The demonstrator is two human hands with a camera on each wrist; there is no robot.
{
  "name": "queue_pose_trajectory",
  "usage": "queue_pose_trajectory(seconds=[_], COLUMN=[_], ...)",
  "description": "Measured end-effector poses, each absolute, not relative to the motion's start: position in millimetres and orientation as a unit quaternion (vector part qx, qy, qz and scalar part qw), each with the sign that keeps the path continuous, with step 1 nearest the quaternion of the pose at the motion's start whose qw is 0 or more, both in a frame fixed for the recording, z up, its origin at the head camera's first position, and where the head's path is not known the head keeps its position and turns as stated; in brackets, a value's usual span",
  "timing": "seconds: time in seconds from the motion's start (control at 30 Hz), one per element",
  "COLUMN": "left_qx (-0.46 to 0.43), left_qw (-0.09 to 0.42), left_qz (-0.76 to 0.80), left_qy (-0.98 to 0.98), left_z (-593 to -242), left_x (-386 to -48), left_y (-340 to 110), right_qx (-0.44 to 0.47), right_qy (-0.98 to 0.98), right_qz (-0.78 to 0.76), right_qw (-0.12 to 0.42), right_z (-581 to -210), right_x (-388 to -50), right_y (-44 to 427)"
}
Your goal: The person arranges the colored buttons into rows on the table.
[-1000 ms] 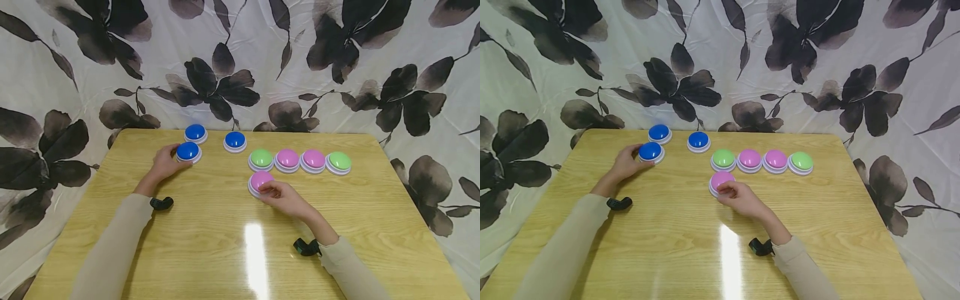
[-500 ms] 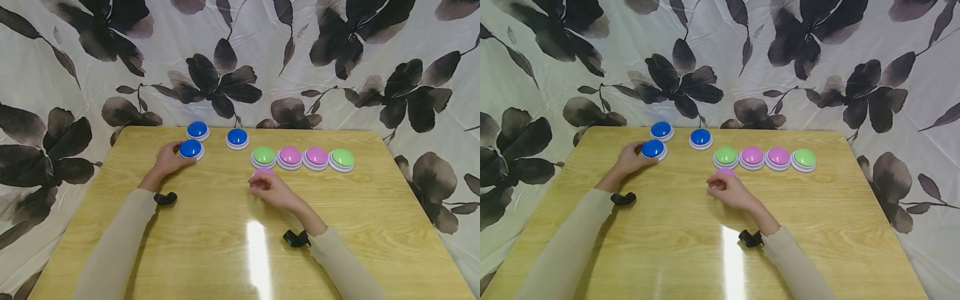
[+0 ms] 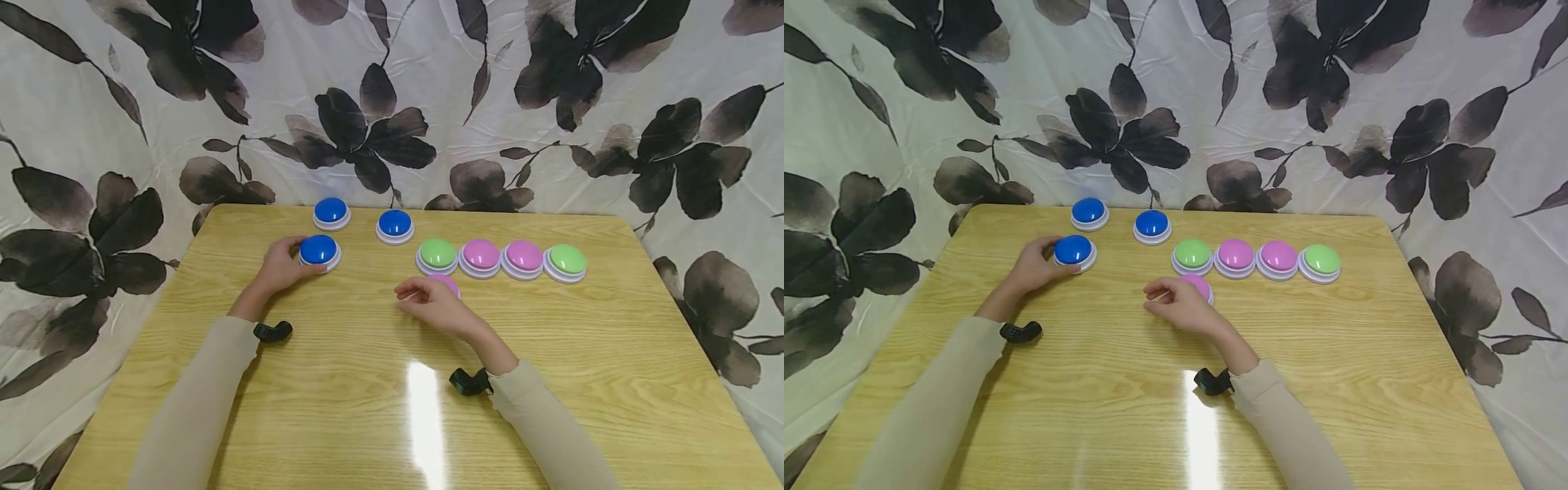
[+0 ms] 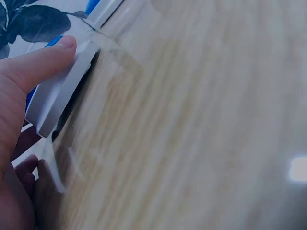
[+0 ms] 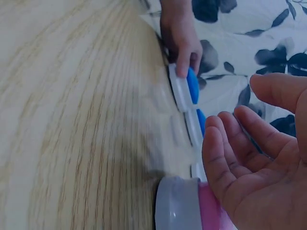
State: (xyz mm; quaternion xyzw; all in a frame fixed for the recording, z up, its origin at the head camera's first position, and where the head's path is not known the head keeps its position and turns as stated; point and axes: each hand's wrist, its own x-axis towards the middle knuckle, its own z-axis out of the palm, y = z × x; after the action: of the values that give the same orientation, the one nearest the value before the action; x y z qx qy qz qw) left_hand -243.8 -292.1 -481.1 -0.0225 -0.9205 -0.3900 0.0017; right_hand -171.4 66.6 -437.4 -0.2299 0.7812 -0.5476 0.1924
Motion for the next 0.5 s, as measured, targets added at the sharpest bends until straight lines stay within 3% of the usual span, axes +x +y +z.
queue_pose_trajectory(seconds=[0.5], left_qx=[-0.070], left_qw=[0.002], left_qz=[-0.410], left_qy=[-0.909], left_z=[-484.4], left_x=[-222.4], left_y=[-286.8], right_qx=[-0.225], right_qy=[0.782], right_qz=[-0.547], right_qw=[0.197], right_z=[-441.5], right_x=[-186.1], right_y=[35.8])
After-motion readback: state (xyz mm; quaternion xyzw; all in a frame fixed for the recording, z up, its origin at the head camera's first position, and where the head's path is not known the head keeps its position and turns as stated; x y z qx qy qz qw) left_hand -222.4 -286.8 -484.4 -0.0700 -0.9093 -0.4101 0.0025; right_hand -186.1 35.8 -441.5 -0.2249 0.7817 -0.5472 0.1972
